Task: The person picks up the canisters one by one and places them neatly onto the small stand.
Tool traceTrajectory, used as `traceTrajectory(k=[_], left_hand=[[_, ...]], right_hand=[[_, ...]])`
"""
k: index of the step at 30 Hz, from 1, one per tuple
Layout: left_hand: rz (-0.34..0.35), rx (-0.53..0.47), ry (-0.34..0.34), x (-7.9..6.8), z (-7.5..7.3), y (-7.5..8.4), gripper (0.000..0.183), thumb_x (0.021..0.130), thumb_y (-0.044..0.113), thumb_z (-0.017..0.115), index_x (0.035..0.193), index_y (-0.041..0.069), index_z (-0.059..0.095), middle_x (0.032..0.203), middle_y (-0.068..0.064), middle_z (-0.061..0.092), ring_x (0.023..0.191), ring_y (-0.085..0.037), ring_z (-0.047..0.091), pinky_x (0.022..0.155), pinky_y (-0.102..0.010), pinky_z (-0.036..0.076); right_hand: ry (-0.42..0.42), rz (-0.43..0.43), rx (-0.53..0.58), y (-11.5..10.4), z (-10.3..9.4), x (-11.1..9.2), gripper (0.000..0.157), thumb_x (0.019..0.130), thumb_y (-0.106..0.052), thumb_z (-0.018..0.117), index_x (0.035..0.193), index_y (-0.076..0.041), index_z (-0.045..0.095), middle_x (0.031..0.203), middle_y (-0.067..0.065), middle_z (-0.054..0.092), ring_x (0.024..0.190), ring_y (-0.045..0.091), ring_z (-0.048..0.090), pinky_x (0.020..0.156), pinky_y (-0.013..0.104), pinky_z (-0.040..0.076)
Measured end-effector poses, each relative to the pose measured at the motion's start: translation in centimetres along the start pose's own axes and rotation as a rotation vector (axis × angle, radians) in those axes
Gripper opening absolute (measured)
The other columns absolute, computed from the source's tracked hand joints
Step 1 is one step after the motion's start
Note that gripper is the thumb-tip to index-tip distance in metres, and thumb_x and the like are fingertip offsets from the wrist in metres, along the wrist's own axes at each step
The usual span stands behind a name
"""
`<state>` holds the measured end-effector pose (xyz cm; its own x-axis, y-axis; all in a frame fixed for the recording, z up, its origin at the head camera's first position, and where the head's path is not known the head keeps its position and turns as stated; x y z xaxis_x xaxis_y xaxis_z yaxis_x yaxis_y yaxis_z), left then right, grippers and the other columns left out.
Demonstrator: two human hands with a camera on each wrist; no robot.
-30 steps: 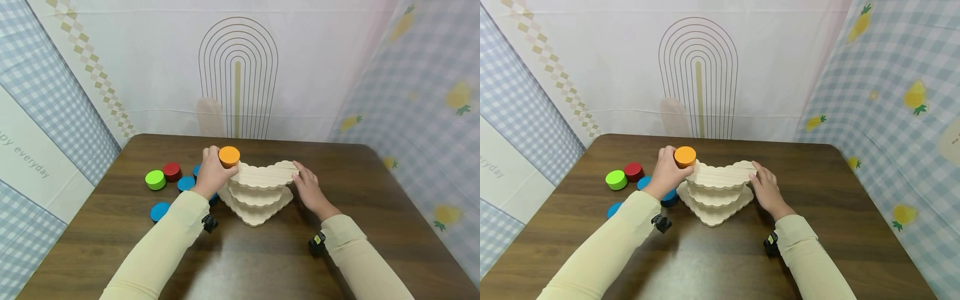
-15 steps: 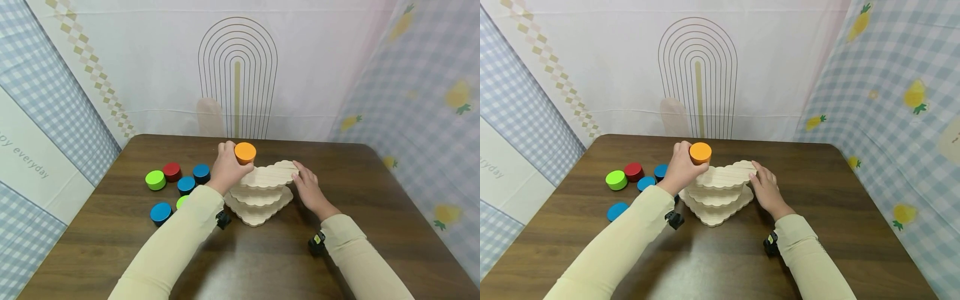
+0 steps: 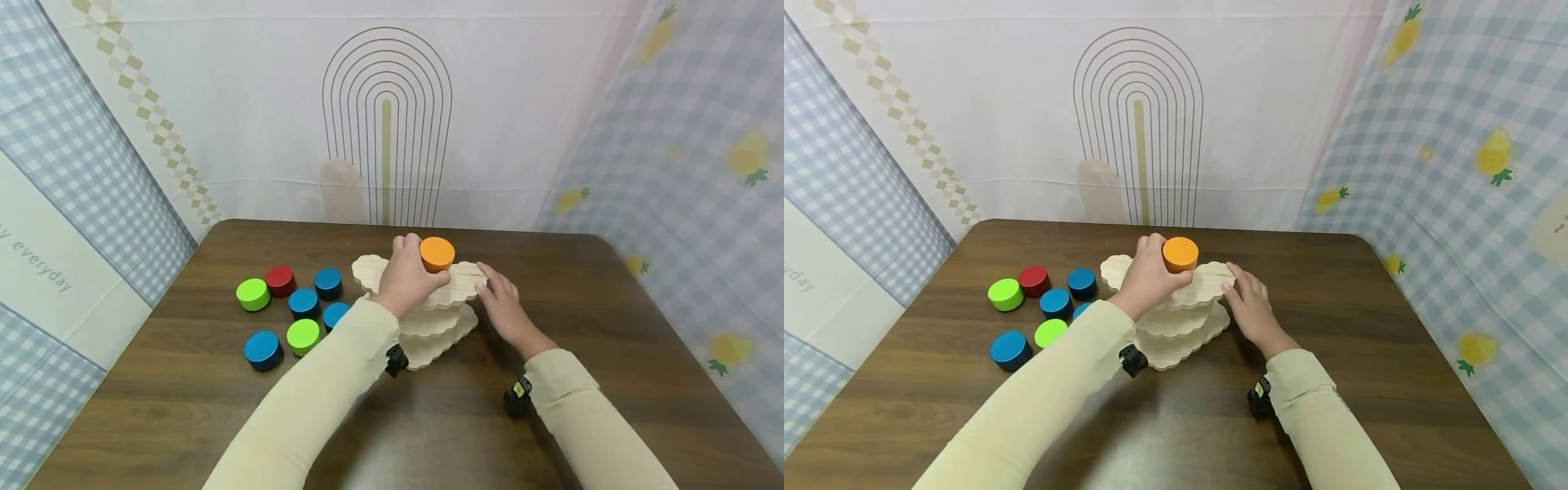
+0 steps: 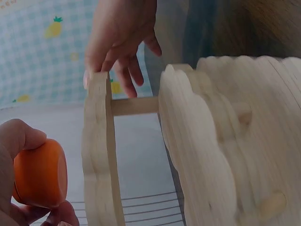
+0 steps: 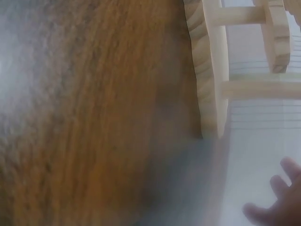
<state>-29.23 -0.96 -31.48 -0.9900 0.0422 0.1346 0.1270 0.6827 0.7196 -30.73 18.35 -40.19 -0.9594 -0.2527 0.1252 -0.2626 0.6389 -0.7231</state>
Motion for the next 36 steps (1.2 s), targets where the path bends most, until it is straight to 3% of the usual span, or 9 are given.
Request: traceTrajectory(k=[15,29,36], left_hand=[[-0.012,0.048,-0.043,1.2,2.2,2.0,0.064,0.077,0.037,0.077,0.123,0.009,0.044,0.112,-0.007,0.043,0.084,-0.018,0.057,0.073,-0.032,0.050],[-0.006,0.155,-0.104,1.4,4.3,3.5,0.074,0.078,0.047,0.076,0.130,0.006,0.045,0.113,-0.009,0.047,0.093,-0.020,0.060,0.078,-0.034,0.053],[-0.042,0.202,-0.105,1.7,4.9,3.6,0.074,0.078,0.047,0.075,0.131,0.005,0.045,0.112,-0.010,0.049,0.093,-0.019,0.059,0.079,-0.034,0.053]], right_hand=[[-0.056,-0.006,0.068,1.0,-0.9,1.2,0.055,0.104,-0.043,0.033,0.153,-0.018,0.028,0.156,0.016,0.014,0.140,0.042,0.002,0.104,0.070,0.014],[-0.094,0.027,0.140,1.1,-1.5,1.4,0.059,0.104,-0.037,0.038,0.152,-0.007,0.024,0.157,0.021,0.006,0.143,0.043,0.001,0.105,0.073,0.011],[-0.094,0.011,0.132,1.0,-1.4,1.4,0.060,0.104,-0.038,0.038,0.152,-0.006,0.024,0.157,0.022,0.007,0.142,0.044,0.001,0.105,0.073,0.010]])
Point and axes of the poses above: each hand's wrist, its own x-axis towards the middle knuckle, its own z-axis out of the palm, y = z × x, the point moved 7 cm from there along x, towards the middle knuckle
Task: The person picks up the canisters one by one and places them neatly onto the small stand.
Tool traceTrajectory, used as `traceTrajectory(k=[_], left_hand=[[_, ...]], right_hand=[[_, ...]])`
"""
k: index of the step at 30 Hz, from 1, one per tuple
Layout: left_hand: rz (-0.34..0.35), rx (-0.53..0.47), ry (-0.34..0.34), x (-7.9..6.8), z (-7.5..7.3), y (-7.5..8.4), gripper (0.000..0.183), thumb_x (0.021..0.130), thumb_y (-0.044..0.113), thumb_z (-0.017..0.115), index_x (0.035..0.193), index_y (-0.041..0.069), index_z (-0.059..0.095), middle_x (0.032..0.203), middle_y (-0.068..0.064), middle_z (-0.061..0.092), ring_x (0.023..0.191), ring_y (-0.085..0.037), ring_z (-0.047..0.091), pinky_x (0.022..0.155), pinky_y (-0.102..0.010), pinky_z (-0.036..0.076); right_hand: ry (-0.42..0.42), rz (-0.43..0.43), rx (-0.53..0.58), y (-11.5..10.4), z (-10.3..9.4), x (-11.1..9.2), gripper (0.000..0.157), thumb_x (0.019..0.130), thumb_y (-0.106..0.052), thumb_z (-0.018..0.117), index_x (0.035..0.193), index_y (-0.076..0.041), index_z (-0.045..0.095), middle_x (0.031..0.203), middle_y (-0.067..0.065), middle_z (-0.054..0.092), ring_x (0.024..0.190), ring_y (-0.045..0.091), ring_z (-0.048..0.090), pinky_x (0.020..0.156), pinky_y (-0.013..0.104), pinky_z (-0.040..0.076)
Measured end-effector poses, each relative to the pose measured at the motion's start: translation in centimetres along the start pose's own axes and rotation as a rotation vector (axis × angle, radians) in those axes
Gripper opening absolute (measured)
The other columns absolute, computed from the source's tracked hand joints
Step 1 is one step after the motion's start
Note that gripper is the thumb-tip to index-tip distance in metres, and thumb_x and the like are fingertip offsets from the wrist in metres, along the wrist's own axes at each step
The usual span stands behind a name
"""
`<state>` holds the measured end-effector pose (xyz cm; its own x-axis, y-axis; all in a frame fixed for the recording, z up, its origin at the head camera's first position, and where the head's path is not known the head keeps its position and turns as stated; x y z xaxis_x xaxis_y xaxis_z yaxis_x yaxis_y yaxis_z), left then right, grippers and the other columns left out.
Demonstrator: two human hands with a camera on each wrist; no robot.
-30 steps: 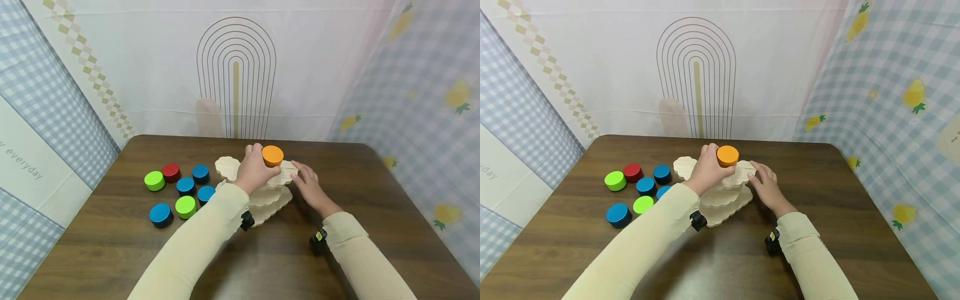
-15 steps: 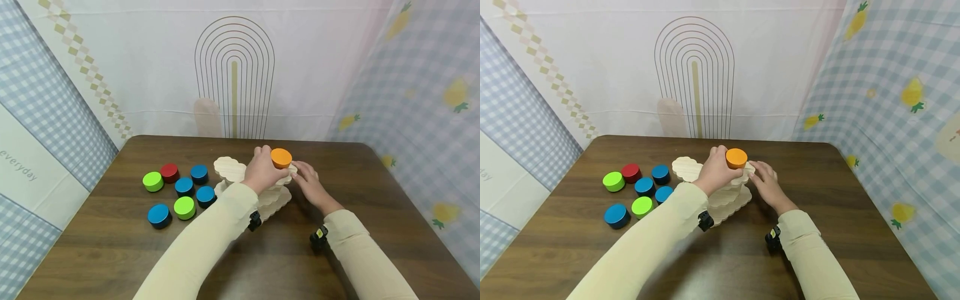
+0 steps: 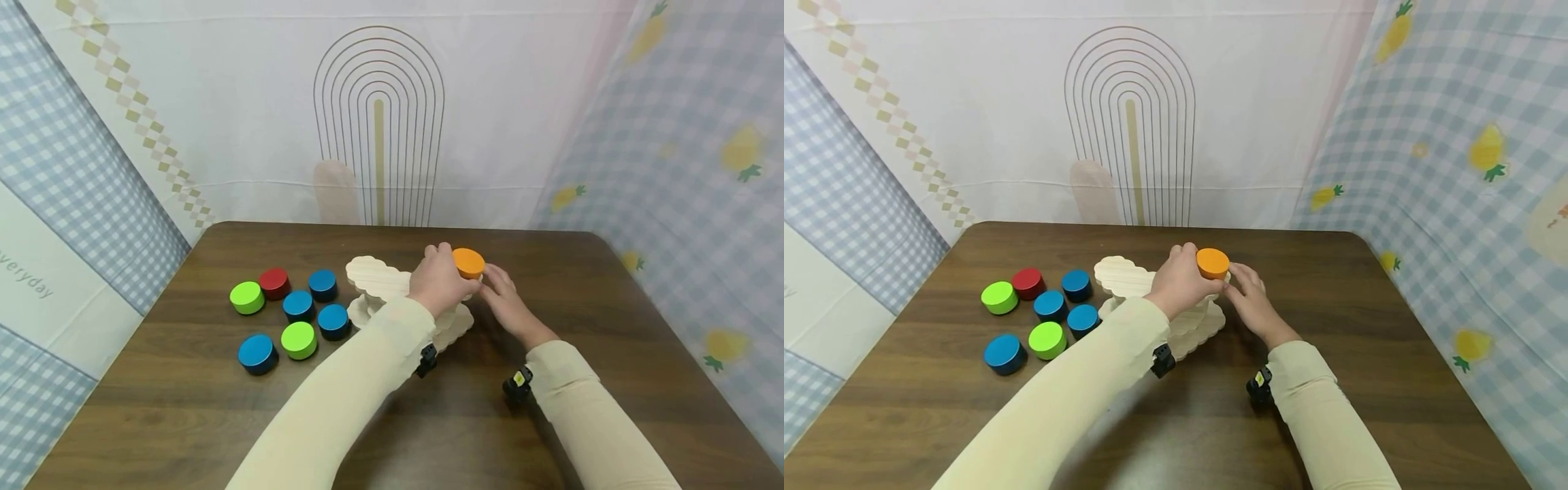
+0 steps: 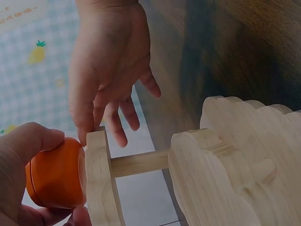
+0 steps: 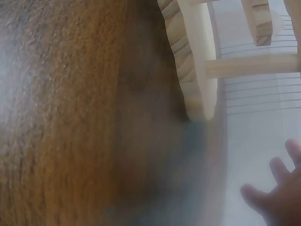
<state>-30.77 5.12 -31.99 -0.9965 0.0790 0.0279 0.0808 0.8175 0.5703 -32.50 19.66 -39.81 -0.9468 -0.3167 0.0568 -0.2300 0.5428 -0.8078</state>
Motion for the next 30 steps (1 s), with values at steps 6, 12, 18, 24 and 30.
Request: traceTrajectory(k=[6,12,18,24,30], left_hand=[[-0.049,0.006,0.007,0.2,0.0,-0.2,0.073,0.078,0.047,0.075,0.131,0.005,0.046,0.114,-0.010,0.051,0.097,-0.021,0.059,0.081,-0.036,0.053],[-0.076,0.019,-0.009,0.3,0.2,-0.3,0.074,0.078,0.045,0.075,0.133,0.005,0.046,0.115,-0.011,0.051,0.098,-0.022,0.060,0.083,-0.036,0.053],[-0.075,0.035,-0.025,0.2,0.2,-0.2,0.073,0.079,0.046,0.075,0.132,0.004,0.047,0.114,-0.011,0.052,0.099,-0.022,0.060,0.083,-0.037,0.053],[-0.040,0.059,-0.005,0.0,-0.1,-0.2,0.075,0.079,0.049,0.074,0.132,0.006,0.044,0.114,-0.011,0.051,0.099,-0.022,0.060,0.080,-0.036,0.054],[0.055,0.124,0.054,-0.7,-1.1,-0.1,0.074,0.078,0.051,0.074,0.129,0.007,0.044,0.111,-0.010,0.049,0.095,-0.021,0.059,0.075,-0.035,0.055]], right_hand=[[-0.014,-0.022,-0.030,-0.2,0.2,-0.3,0.060,0.104,-0.039,0.036,0.152,-0.007,0.022,0.156,0.022,0.007,0.142,0.046,0.001,0.104,0.074,0.010],[-0.020,-0.044,-0.048,-0.4,0.2,-0.4,0.061,0.103,-0.039,0.038,0.152,-0.007,0.022,0.156,0.023,0.008,0.141,0.046,0.001,0.104,0.073,0.013],[-0.017,-0.040,-0.066,-0.3,0.2,-0.4,0.060,0.104,-0.038,0.037,0.152,-0.007,0.022,0.156,0.023,0.008,0.141,0.046,0.002,0.105,0.071,0.016],[-0.015,-0.027,-0.068,-0.3,0.2,-0.4,0.061,0.104,-0.041,0.036,0.153,-0.007,0.021,0.156,0.023,0.008,0.141,0.046,0.002,0.104,0.072,0.015],[-0.003,-0.018,-0.057,-0.1,0.2,-0.4,0.062,0.104,-0.040,0.037,0.153,-0.007,0.020,0.156,0.024,0.008,0.141,0.046,0.003,0.105,0.071,0.015]])
Point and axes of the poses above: each hand's wrist, its own x-axis towards the middle knuckle, its own z-axis out of the palm, y = z × x, the point moved 7 cm from there along x, towards the middle knuckle
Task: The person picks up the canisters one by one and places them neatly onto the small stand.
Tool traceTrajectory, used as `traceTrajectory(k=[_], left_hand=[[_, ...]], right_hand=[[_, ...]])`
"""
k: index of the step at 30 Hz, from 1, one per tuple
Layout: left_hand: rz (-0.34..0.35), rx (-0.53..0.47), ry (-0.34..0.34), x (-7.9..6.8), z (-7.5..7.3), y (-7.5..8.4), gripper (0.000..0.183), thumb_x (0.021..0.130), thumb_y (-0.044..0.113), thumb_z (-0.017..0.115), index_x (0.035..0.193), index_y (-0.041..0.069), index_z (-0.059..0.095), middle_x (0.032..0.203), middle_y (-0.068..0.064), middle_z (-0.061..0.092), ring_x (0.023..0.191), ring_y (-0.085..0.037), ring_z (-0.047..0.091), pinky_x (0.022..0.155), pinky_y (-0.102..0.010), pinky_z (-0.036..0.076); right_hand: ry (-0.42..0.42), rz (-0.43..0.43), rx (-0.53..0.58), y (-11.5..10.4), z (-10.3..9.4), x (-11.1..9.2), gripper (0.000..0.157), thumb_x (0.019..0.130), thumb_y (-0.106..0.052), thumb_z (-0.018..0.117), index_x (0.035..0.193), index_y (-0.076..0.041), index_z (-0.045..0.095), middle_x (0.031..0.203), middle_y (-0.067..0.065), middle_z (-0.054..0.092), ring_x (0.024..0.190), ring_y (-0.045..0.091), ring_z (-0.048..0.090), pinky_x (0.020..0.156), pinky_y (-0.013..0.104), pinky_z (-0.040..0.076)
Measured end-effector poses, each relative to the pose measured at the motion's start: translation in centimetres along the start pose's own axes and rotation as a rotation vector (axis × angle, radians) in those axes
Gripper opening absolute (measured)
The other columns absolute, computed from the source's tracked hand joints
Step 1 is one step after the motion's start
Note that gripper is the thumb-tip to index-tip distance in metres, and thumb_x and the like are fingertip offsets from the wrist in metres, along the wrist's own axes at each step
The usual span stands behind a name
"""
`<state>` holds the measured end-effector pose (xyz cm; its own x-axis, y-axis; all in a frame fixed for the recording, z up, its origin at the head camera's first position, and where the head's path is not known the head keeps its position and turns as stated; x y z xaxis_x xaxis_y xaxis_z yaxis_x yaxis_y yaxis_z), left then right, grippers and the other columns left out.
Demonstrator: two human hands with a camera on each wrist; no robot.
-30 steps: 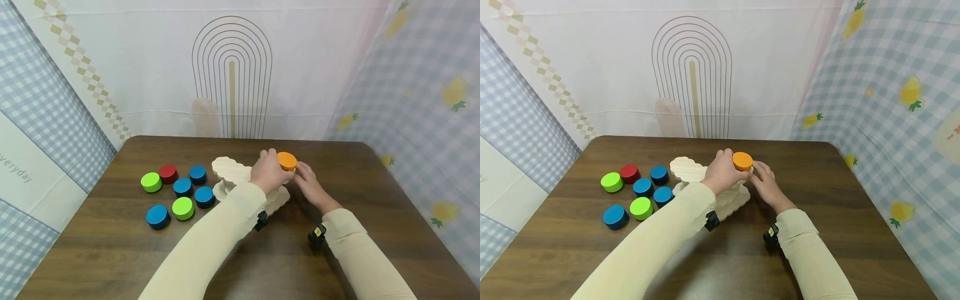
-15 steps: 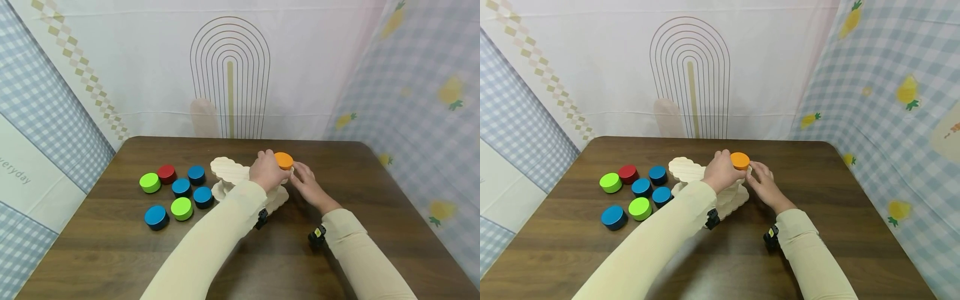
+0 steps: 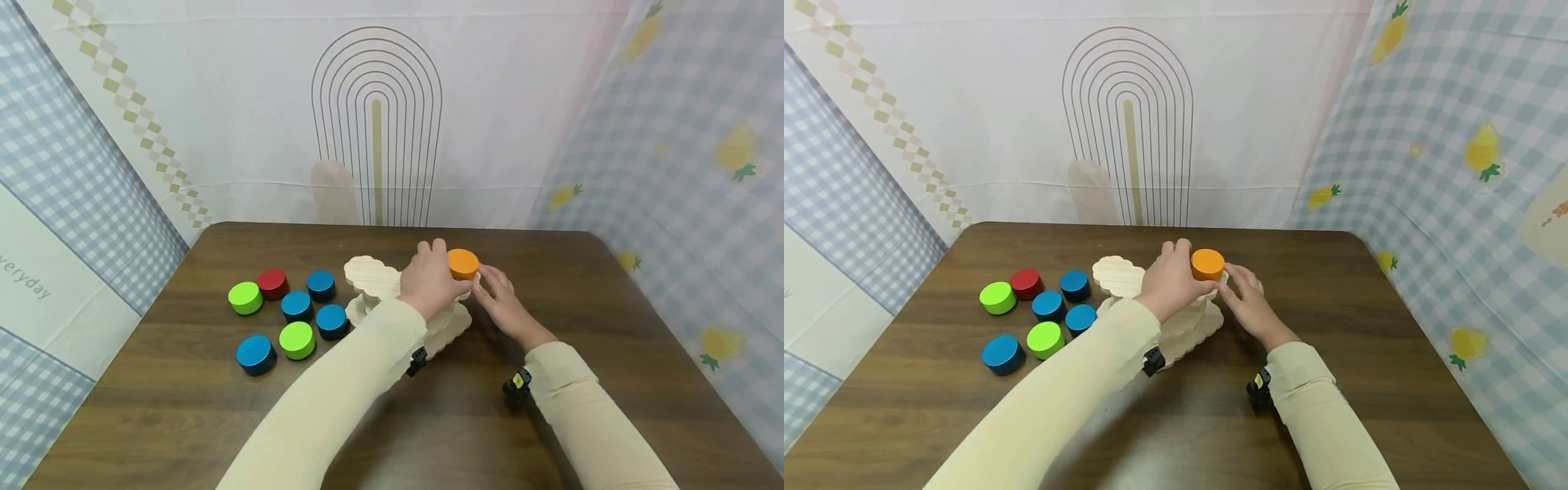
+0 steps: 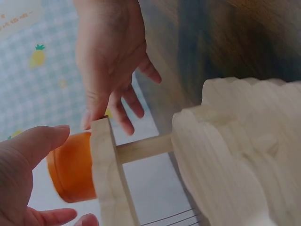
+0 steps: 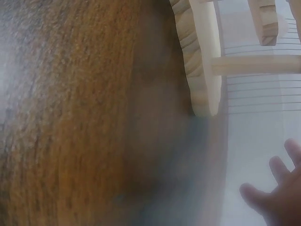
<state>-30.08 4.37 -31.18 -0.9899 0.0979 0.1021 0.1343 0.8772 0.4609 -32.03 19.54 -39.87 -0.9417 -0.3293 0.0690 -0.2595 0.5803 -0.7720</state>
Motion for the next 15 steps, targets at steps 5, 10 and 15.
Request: traceTrajectory(k=[5,10,15], left_hand=[[0.064,0.014,0.069,-0.8,-1.5,-0.8,0.076,0.078,0.050,0.075,0.132,0.007,0.044,0.113,-0.011,0.048,0.095,-0.021,0.058,0.072,-0.033,0.055],[0.109,-0.015,0.140,-1.9,-3.5,-2.8,0.075,0.082,0.044,0.074,0.138,0.006,0.042,0.119,-0.014,0.047,0.100,-0.024,0.055,0.074,-0.036,0.054],[0.157,-0.015,0.251,-3.1,-5.7,-5.0,0.071,0.082,0.040,0.074,0.136,0.005,0.044,0.119,-0.015,0.047,0.099,-0.026,0.055,0.070,-0.039,0.054]], right_hand=[[0.002,0.013,0.002,0.2,0.2,0.1,0.063,0.104,-0.040,0.036,0.154,-0.007,0.018,0.156,0.024,0.008,0.141,0.045,0.004,0.106,0.069,0.016],[-0.012,0.046,-0.015,0.3,0.2,0.1,0.066,0.103,-0.045,0.035,0.155,-0.009,0.015,0.157,0.022,0.006,0.142,0.045,0.002,0.105,0.072,0.014],[-0.014,0.056,-0.025,0.3,0.2,0.1,0.068,0.103,-0.047,0.033,0.155,-0.010,0.013,0.157,0.022,0.005,0.142,0.045,0.002,0.105,0.073,0.012]])
Point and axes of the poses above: each hand's wrist, its own x-axis towards the middle knuckle, its own z-axis out of the palm, y = z × x, the point moved 7 cm from there along x, towards the middle knuckle
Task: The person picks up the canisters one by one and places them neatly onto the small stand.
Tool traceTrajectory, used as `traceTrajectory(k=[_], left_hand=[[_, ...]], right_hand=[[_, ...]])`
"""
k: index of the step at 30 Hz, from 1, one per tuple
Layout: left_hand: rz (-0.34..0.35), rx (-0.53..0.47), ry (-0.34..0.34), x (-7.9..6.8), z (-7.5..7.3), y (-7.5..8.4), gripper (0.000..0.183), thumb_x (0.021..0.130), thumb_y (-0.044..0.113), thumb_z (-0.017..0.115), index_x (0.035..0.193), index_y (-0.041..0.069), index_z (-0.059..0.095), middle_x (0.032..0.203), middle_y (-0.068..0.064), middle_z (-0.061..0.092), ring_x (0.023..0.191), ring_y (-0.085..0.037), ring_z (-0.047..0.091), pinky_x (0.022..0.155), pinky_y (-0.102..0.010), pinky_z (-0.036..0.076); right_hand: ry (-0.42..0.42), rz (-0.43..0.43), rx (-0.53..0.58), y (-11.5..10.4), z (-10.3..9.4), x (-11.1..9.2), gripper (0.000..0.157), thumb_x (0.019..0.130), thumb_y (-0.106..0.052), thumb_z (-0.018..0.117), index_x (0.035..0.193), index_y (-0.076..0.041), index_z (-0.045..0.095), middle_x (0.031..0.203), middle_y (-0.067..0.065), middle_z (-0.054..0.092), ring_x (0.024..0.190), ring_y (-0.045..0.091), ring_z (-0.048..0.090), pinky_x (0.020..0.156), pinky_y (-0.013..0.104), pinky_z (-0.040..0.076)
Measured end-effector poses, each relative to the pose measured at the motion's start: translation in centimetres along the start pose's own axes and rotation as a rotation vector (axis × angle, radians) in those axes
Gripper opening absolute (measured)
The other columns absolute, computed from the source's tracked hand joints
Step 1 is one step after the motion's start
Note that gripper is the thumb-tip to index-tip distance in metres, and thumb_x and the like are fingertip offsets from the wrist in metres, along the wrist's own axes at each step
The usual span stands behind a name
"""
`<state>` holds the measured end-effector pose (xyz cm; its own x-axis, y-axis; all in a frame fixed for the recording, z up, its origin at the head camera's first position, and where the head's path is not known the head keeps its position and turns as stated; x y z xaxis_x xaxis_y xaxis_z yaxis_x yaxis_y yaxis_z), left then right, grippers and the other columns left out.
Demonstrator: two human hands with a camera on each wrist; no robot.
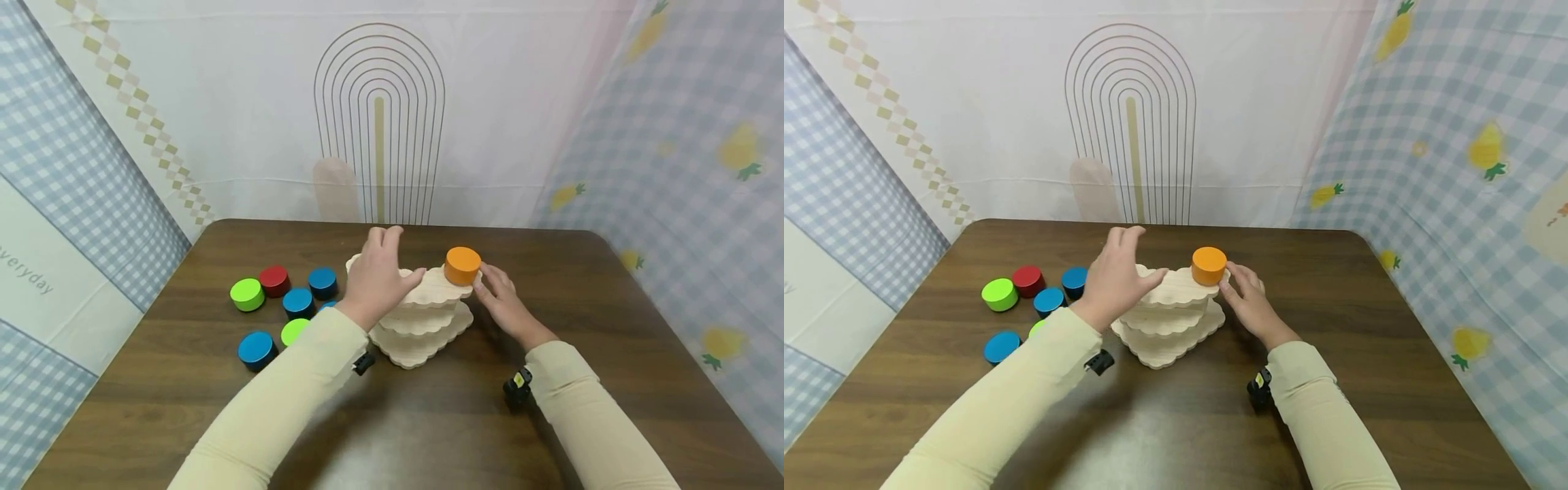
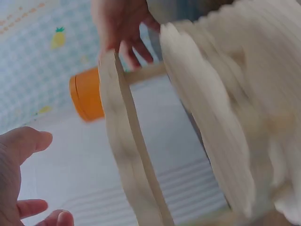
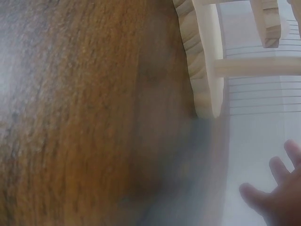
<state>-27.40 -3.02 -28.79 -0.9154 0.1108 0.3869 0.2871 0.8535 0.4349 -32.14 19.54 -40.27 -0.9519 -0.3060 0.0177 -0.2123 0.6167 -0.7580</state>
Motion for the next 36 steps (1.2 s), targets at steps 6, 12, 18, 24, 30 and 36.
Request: traceTrajectory(k=[6,12,18,24,30,36], left_hand=[[0.039,0.029,0.067,-1.4,-2.0,-2.3,0.069,0.082,0.037,0.075,0.134,0.003,0.045,0.119,-0.018,0.047,0.094,-0.028,0.056,0.060,-0.039,0.052],[0.035,0.038,0.077,-3.2,-3.6,-5.1,0.069,0.081,0.032,0.076,0.134,0.002,0.046,0.120,-0.019,0.048,0.091,-0.030,0.056,0.058,-0.040,0.051],[0.022,0.074,0.063,-4.6,-4.6,-8.4,0.071,0.079,0.036,0.077,0.134,0.002,0.046,0.119,-0.020,0.047,0.089,-0.030,0.057,0.054,-0.039,0.052],[0.021,0.102,0.028,-6.1,-6.0,-12.2,0.072,0.080,0.035,0.076,0.134,-0.001,0.045,0.121,-0.023,0.046,0.071,-0.028,0.058,0.053,-0.041,0.050],[-0.006,0.120,-0.035,-7.8,-7.2,-15.9,0.070,0.082,0.035,0.074,0.135,0.000,0.043,0.124,-0.023,0.044,0.079,-0.032,0.061,0.058,-0.045,0.053],[-0.039,0.141,-0.145,-9.4,-7.3,-18.2,0.075,0.084,0.040,0.072,0.138,-0.002,0.042,0.127,-0.024,0.043,0.094,-0.037,0.060,0.073,-0.052,0.054]], right_hand=[[0.001,-0.008,0.003,-0.1,-0.1,0.0,0.068,0.103,-0.046,0.034,0.155,-0.009,0.013,0.157,0.023,0.006,0.142,0.045,0.003,0.105,0.073,0.012],[-0.006,0.000,0.008,-0.1,-0.1,0.0,0.067,0.103,-0.046,0.034,0.155,-0.010,0.012,0.157,0.023,0.005,0.142,0.045,0.002,0.104,0.073,0.012],[-0.007,0.014,0.006,-0.2,-0.2,-0.2,0.067,0.103,-0.047,0.033,0.156,-0.011,0.011,0.157,0.023,0.004,0.142,0.046,0.002,0.104,0.074,0.012],[-0.008,0.020,0.005,-0.3,-0.2,-0.3,0.068,0.103,-0.047,0.033,0.156,-0.011,0.012,0.157,0.022,0.005,0.142,0.045,0.002,0.104,0.074,0.012],[-0.006,0.029,0.001,-0.4,-0.3,-0.3,0.068,0.102,-0.049,0.033,0.156,-0.011,0.012,0.157,0.022,0.005,0.142,0.046,0.003,0.104,0.074,0.011],[-0.017,0.036,-0.009,-0.5,-0.2,-0.4,0.069,0.102,-0.050,0.031,0.156,-0.011,0.010,0.158,0.022,0.003,0.142,0.046,0.002,0.103,0.075,0.011]])
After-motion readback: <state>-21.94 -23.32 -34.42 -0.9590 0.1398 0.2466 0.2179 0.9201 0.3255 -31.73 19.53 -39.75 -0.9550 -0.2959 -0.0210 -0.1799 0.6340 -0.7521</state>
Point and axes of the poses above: each hand's wrist, its own x-axis towards the middle knuckle, its own z-axis out of the palm, y = z × x, the point moved 7 cm from there along x, towards the middle knuckle
